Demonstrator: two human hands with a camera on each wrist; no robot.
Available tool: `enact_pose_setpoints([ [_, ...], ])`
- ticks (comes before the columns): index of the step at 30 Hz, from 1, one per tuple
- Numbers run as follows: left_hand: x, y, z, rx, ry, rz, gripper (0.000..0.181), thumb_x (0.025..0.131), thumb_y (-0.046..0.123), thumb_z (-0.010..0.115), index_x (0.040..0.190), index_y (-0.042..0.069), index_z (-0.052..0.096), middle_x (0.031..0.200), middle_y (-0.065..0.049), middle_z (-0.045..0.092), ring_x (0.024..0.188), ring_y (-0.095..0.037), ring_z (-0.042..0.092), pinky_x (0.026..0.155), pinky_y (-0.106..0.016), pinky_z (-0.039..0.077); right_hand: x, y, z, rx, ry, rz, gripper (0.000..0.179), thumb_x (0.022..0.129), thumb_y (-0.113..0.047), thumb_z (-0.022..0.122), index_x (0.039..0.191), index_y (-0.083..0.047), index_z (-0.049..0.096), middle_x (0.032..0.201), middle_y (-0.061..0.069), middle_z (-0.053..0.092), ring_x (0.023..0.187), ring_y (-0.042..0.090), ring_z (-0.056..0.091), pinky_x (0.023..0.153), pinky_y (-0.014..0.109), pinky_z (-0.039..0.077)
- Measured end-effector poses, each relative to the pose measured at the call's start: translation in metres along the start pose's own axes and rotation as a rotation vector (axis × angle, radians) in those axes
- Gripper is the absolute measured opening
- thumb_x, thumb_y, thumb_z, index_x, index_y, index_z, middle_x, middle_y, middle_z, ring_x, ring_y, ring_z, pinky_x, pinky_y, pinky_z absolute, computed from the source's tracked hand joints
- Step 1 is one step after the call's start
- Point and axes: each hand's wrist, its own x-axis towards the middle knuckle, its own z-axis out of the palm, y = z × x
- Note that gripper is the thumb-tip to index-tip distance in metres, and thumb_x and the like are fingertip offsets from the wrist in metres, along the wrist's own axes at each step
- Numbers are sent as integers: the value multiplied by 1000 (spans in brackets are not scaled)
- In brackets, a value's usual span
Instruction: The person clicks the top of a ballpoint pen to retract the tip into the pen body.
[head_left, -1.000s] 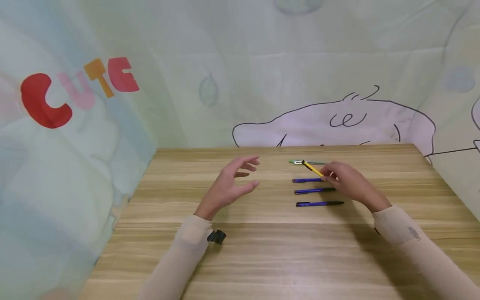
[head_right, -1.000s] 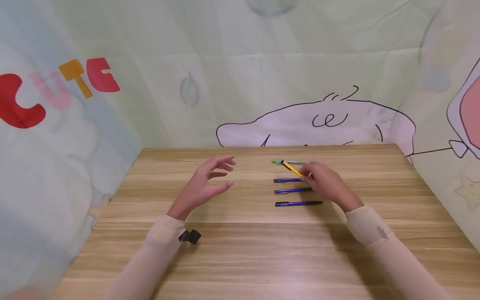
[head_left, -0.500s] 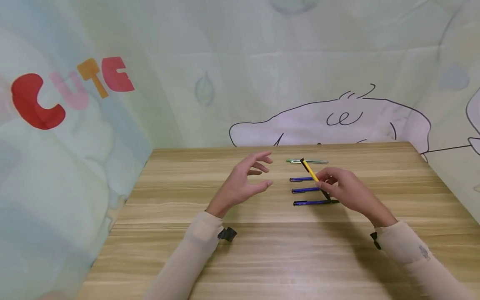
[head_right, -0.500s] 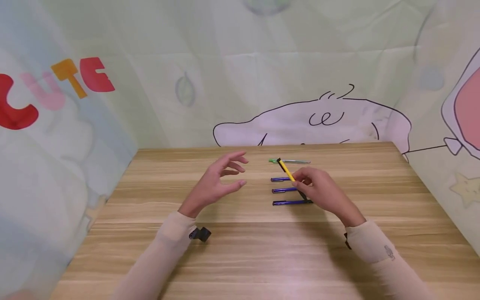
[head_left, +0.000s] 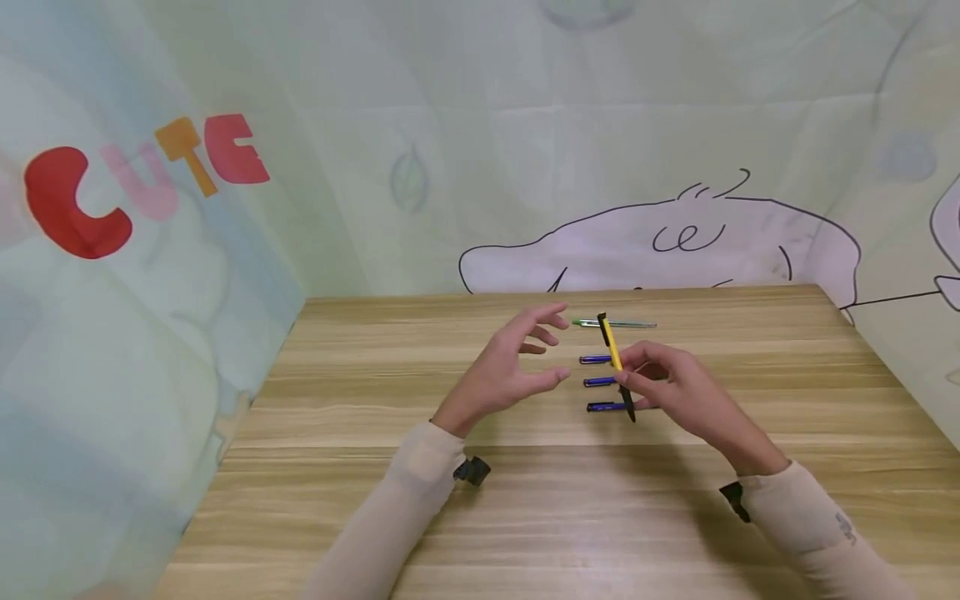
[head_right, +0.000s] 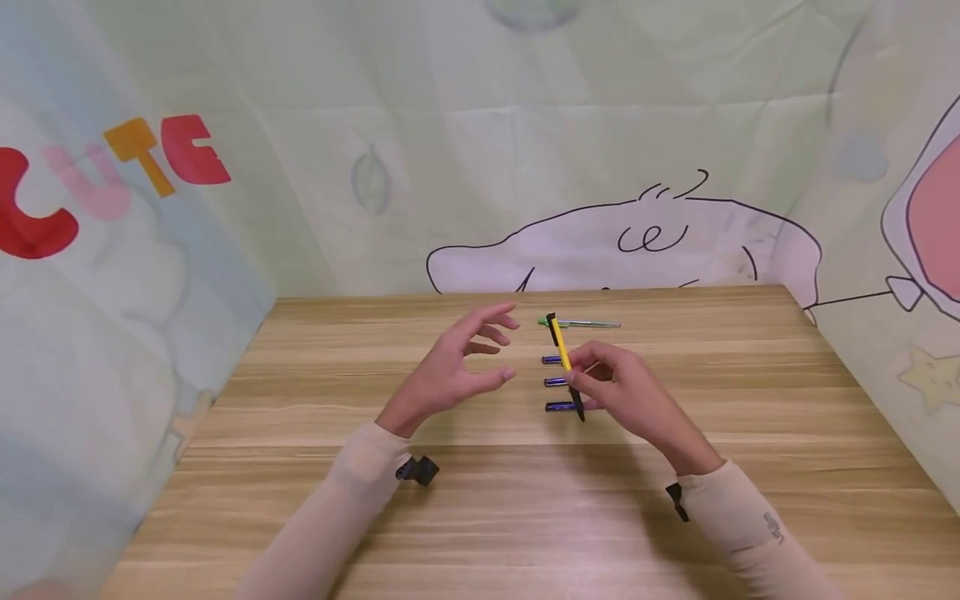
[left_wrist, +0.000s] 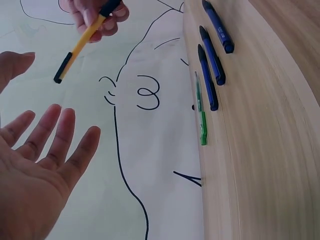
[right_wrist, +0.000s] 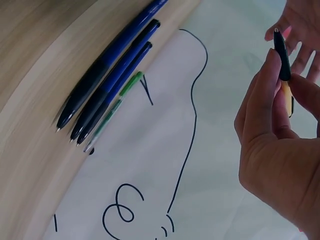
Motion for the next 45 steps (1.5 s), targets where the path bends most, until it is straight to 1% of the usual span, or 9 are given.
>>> enact_pose_setpoints([
  [5, 4, -9, 6, 5, -22, 5, 81, 81, 20, 77, 147, 29, 31, 131, 2, 51, 110, -14, 56, 92, -34, 52, -2, -7, 5, 101, -16, -20, 33, 89, -36, 67, 111, -11, 61, 108, 13, 64, 98, 27, 64, 71, 36, 59],
  [10, 5, -9, 10, -9, -27, 37, 83, 80, 22, 77, 147, 35, 29, 132, 3, 49, 111, -12, 55, 92, -37, 52, -2, -14, 13, 166, -37, -49, 36, 90, -31, 67, 114, -5, 60, 108, 14, 63, 100, 27, 64, 72, 39, 59],
  [16, 7, -7, 14, -31, -32, 53, 88, 79, 20, 79, 147, 39, 26, 134, 3, 47, 112, -12, 54, 92, -39, 52, 0, -20, 22, 244, -52, -70, 31, 90, -28, 67, 113, -8, 60, 111, 16, 62, 102, 32, 63, 74, 42, 59],
  [20, 8, -6, 16, -28, -43, 58, 95, 79, 21, 79, 150, 40, 19, 136, 3, 45, 113, -14, 54, 92, -35, 52, 1, -24, 25, 294, -70, -69, 31, 91, -28, 67, 114, -8, 59, 112, 17, 62, 102, 31, 63, 76, 43, 59],
  [26, 10, -8, 18, -37, -61, 90, 99, 79, 20, 79, 152, 35, 15, 139, -4, 43, 114, -25, 55, 93, -38, 52, 3, -29, 26, 336, -92, -47, 34, 91, -29, 66, 115, -7, 58, 109, 16, 60, 99, 28, 63, 78, 45, 58],
  [31, 12, -6, 18, -23, -50, 100, 99, 78, 19, 80, 152, 34, 15, 135, -3, 43, 113, -19, 55, 92, -35, 52, 5, -31, 27, 377, -90, -54, 33, 92, -28, 65, 114, -6, 59, 108, 15, 59, 98, 26, 63, 79, 45, 58],
  [36, 14, -3, 18, -34, -39, 90, 100, 76, 20, 82, 150, 39, 17, 133, -4, 45, 111, -12, 54, 91, -41, 53, 7, -32, 27, 382, -77, -68, 32, 93, -31, 63, 114, -6, 59, 107, 12, 59, 94, 23, 64, 78, 45, 58],
  [43, 15, -3, 20, -27, -47, 77, 100, 76, 20, 81, 149, 40, 15, 132, -1, 47, 109, -11, 56, 90, -28, 52, 9, -32, 27, 409, -71, -72, 32, 93, -29, 63, 114, -5, 59, 105, 10, 61, 93, 21, 64, 78, 44, 58],
  [45, 15, -3, 20, -26, -50, 79, 100, 77, 21, 81, 150, 39, 15, 130, -3, 48, 108, -11, 56, 90, -28, 53, 9, -32, 27, 420, -60, -63, 32, 93, -29, 63, 113, -5, 59, 106, 10, 61, 94, 21, 65, 78, 43, 58],
])
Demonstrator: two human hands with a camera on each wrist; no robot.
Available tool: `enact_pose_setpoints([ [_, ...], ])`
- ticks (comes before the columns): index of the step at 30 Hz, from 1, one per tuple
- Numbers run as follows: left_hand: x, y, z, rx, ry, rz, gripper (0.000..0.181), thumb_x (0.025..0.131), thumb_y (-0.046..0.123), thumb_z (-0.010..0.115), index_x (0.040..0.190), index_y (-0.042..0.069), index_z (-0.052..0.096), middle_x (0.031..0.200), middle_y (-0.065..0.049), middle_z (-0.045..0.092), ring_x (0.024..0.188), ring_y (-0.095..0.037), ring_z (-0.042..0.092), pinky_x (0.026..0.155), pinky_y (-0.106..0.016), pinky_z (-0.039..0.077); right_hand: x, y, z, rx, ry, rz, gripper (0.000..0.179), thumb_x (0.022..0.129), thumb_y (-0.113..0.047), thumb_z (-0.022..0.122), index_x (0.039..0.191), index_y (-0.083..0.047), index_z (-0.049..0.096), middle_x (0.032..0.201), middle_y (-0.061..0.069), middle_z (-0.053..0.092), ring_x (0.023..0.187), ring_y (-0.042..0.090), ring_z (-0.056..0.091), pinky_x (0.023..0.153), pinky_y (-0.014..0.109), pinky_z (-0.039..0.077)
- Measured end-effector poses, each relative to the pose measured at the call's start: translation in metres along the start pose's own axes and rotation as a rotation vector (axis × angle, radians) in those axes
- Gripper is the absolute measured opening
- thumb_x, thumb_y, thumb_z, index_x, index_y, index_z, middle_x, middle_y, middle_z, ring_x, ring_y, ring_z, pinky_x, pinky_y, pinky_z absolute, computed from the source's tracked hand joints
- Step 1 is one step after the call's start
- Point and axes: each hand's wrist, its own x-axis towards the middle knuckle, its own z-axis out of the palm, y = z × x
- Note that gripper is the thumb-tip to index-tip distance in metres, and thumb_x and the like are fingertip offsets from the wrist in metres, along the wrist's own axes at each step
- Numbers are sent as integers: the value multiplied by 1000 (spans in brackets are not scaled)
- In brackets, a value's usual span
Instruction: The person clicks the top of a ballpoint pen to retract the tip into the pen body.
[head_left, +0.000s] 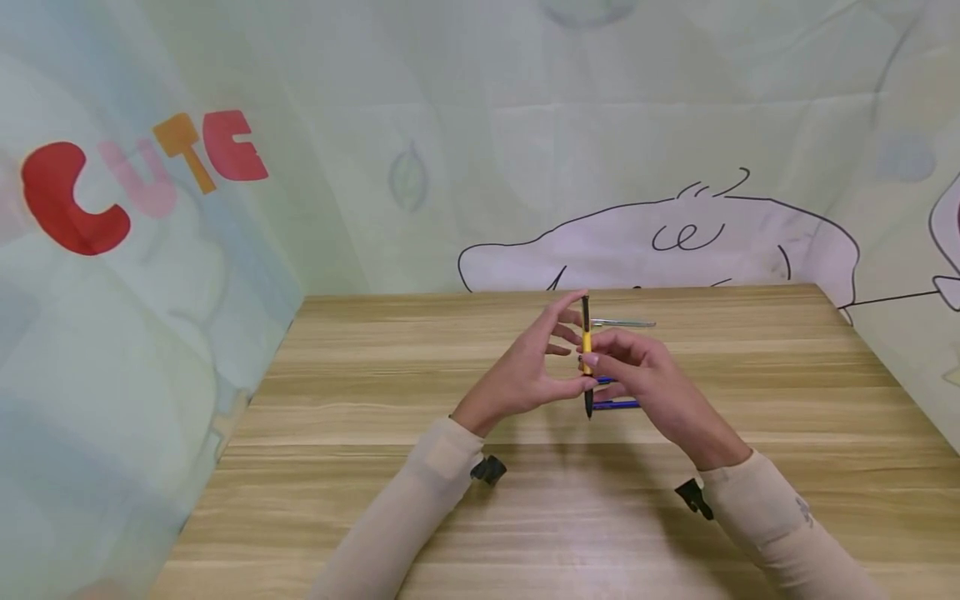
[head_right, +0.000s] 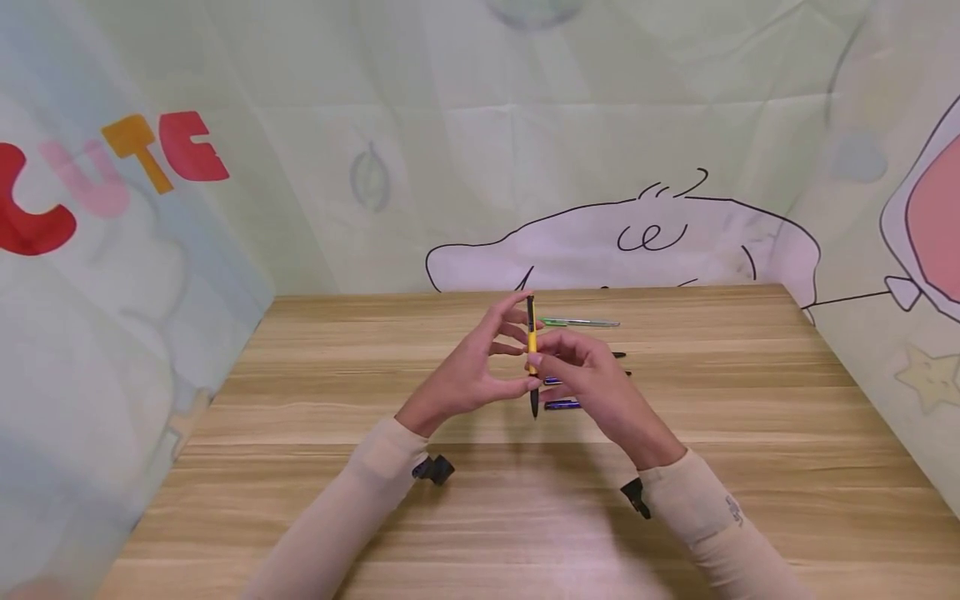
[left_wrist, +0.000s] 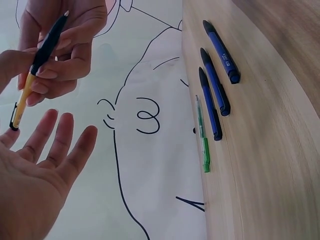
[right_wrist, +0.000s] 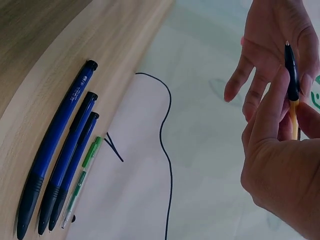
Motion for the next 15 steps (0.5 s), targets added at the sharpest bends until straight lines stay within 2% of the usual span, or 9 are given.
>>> enact_pose_setpoints([
  [4, 0, -1, 0, -6, -3, -3, 99, 77, 22, 80, 150, 38, 14, 126, -3, 50, 108, -12, 56, 90, -32, 54, 1, 0, 0, 12, 22, 7, 35, 92, -30, 64, 114, -3, 58, 108, 11, 61, 95, 22, 65, 80, 43, 58],
  [11, 1, -2, 1, -26, -7, -5, 100, 77, 20, 81, 150, 38, 14, 126, -10, 52, 108, -13, 57, 89, -32, 53, 1, 0, 0, 14, 23, -2, 37, 92, -28, 64, 116, -1, 58, 113, 12, 59, 97, 22, 65, 80, 44, 58],
  [15, 1, -1, 2, -33, -4, -15, 101, 76, 20, 81, 149, 40, 14, 124, -4, 52, 108, -12, 56, 90, -35, 54, 1, 1, -1, 14, 27, -3, 42, 92, -28, 64, 119, 3, 55, 114, 11, 59, 97, 22, 66, 80, 43, 58],
])
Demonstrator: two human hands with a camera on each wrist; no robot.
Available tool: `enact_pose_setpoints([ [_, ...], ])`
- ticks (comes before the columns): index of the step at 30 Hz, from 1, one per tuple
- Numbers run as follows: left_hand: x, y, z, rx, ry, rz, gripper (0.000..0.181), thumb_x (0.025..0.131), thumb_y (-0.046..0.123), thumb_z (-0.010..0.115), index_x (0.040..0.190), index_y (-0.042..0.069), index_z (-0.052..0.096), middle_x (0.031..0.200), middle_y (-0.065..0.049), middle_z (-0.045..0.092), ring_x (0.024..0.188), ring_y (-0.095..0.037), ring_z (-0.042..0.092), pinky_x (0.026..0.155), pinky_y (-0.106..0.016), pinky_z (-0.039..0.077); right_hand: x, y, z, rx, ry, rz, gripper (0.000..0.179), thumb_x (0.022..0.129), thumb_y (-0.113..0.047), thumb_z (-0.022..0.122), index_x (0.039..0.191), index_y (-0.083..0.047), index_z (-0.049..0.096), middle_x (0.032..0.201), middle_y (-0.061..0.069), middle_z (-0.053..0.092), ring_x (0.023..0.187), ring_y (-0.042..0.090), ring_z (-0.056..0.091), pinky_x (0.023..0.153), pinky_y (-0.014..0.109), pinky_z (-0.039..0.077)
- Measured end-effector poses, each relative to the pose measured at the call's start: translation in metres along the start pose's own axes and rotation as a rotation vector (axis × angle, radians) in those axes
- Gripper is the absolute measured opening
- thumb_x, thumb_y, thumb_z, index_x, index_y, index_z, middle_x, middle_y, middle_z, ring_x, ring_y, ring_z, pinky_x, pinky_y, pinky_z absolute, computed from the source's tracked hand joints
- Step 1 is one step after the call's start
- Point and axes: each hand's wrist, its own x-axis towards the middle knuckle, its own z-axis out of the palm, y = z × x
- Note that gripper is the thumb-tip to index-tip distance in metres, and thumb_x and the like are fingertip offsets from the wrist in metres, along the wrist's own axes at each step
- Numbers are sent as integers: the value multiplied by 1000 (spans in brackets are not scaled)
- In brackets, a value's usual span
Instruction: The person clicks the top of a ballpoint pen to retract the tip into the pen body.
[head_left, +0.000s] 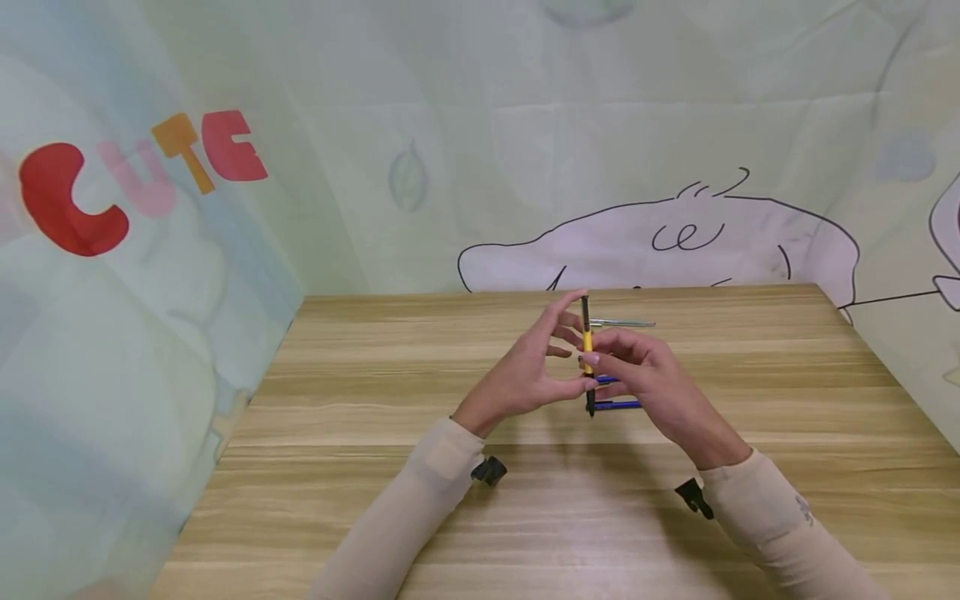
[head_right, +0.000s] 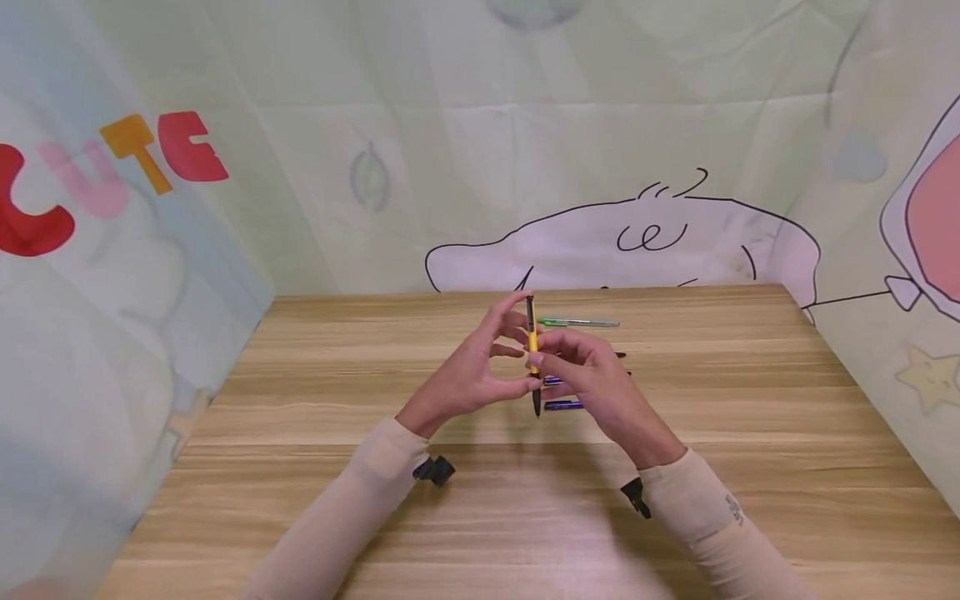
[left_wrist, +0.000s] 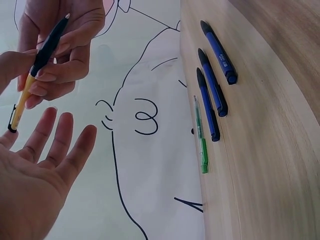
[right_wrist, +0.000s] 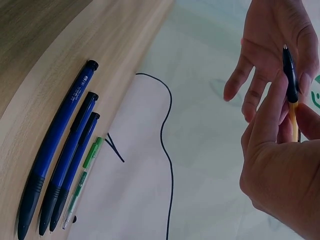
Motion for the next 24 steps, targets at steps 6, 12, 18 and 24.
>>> enact_pose_setpoints([
  [6, 0, 0, 1, -3, -9, -7, 101, 78, 19, 80, 149, 39, 12, 121, 2, 54, 109, -12, 55, 89, -31, 53, 1, 1, -1, 6, -2, 0, 44, 92, -28, 65, 120, 5, 54, 116, 15, 57, 95, 23, 65, 80, 44, 58],
  [12, -1, 0, 2, -6, -19, -34, 98, 79, 21, 79, 149, 37, 14, 121, 2, 54, 109, -12, 55, 89, -39, 54, 1, 3, -1, 10, -10, -12, 34, 92, -25, 65, 114, 0, 59, 112, 12, 59, 93, 21, 65, 79, 43, 58],
  [18, -1, -1, -2, 45, -34, -35, 99, 78, 25, 79, 150, 35, 13, 125, 1, 52, 113, -16, 55, 92, -37, 52, 1, 4, -5, -3, -34, -4, 33, 93, -24, 64, 115, -1, 59, 111, 9, 61, 94, 19, 66, 79, 41, 58],
  [24, -5, 10, -17, 60, -24, -57, 98, 80, 13, 77, 153, 29, 13, 133, -6, 49, 118, -22, 54, 97, -42, 49, 4, 2, -27, -210, -23, 17, 34, 92, -33, 65, 114, -7, 63, 111, 9, 63, 101, 23, 63, 80, 39, 58],
])
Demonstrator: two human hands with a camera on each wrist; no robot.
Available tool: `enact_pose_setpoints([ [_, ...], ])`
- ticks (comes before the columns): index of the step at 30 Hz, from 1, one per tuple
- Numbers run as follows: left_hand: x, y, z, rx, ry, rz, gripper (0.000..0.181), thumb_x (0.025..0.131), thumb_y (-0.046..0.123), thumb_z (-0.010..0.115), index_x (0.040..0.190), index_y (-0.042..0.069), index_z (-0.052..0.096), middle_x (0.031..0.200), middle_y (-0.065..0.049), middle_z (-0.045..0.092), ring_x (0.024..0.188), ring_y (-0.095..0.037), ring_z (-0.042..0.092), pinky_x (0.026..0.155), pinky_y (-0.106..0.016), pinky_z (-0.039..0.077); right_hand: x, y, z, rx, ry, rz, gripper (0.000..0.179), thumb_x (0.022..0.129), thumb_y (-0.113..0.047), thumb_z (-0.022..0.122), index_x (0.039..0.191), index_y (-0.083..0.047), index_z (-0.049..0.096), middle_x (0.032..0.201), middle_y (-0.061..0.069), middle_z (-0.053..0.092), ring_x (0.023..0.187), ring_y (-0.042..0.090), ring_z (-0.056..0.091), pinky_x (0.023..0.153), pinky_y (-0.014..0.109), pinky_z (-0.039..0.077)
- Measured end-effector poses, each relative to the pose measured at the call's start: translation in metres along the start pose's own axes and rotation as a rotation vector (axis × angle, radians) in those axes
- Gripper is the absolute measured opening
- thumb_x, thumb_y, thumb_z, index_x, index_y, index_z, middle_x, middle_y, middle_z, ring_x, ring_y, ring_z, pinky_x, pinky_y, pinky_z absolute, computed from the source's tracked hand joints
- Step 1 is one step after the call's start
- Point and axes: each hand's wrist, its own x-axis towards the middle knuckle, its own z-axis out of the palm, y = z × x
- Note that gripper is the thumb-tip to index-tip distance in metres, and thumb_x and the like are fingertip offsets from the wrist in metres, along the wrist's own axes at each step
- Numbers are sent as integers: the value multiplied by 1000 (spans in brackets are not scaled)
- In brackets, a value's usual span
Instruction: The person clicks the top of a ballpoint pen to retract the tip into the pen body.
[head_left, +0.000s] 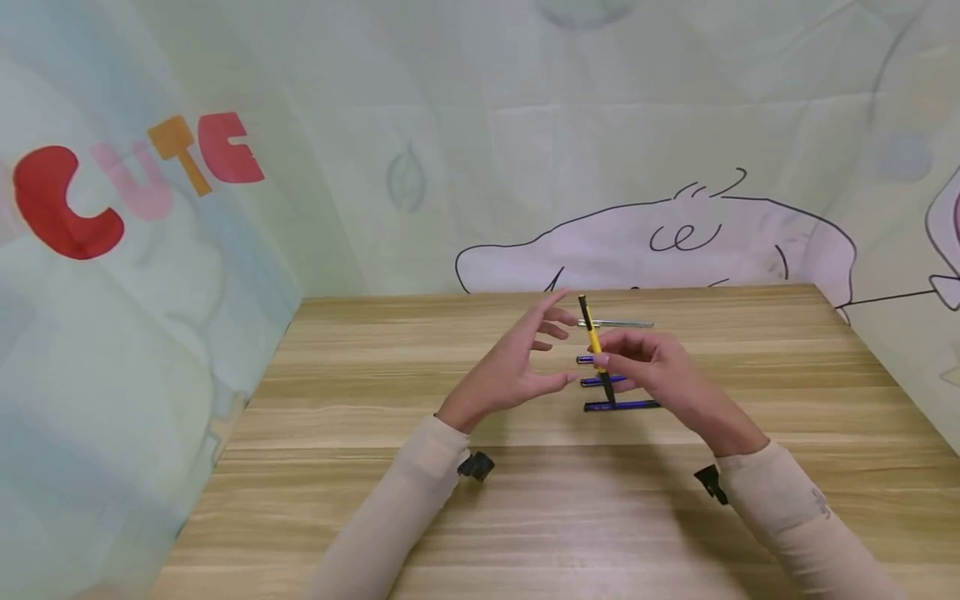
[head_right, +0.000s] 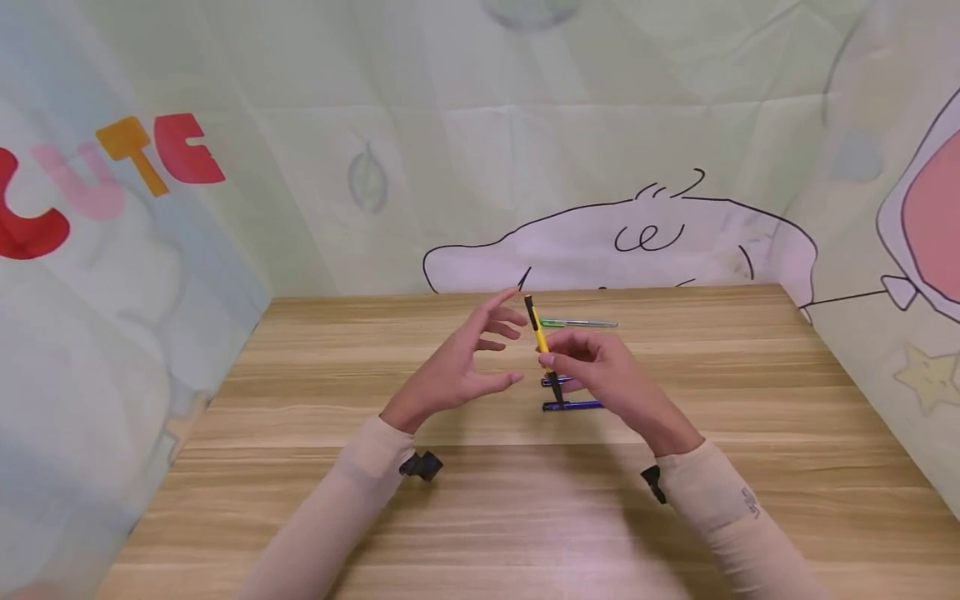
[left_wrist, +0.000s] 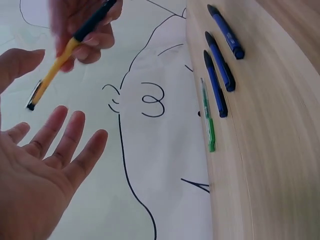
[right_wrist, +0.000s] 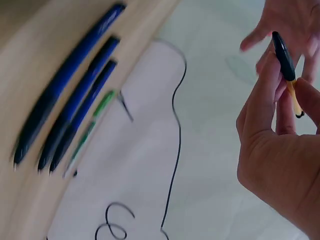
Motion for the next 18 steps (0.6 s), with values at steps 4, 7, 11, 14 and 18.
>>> enact_pose_setpoints([
  [4, -8, 0, -8, 7, 24, -26, 94, 81, 10, 77, 153, 23, 17, 134, -9, 50, 118, -23, 54, 98, -45, 48, 1, 3, -18, -123, 33, 3, 33, 91, -37, 64, 113, -12, 64, 111, 9, 63, 100, 20, 63, 81, 38, 57],
  [7, -11, -15, -9, 27, 34, -29, 94, 81, 14, 77, 152, 30, 18, 134, -4, 50, 117, -19, 54, 97, -41, 49, 1, 5, -27, -176, 45, 7, 32, 92, -38, 63, 112, -14, 63, 111, 8, 64, 99, 19, 63, 81, 35, 57],
  [11, -16, -23, -12, 43, 41, -34, 90, 82, 19, 76, 150, 36, 21, 132, 4, 51, 116, -13, 54, 96, -38, 49, 3, 7, -33, -208, 48, -2, 31, 93, -36, 62, 112, -12, 64, 109, 11, 64, 97, 19, 63, 79, 30, 57],
  [14, -21, -26, -16, 59, 50, -48, 86, 82, 22, 76, 149, 38, 23, 130, 7, 51, 115, -11, 54, 96, -37, 50, 5, 8, -35, -225, 46, -8, 30, 93, -34, 63, 111, -10, 64, 107, 12, 64, 95, 19, 62, 78, 29, 57],
  [18, -27, -26, -21, 68, 59, -70, 83, 82, 20, 76, 148, 34, 27, 130, 5, 51, 114, -13, 54, 96, -38, 49, 8, 10, -36, -244, 39, -2, 30, 93, -34, 63, 110, -10, 64, 107, 12, 64, 93, 20, 61, 78, 32, 57],
])
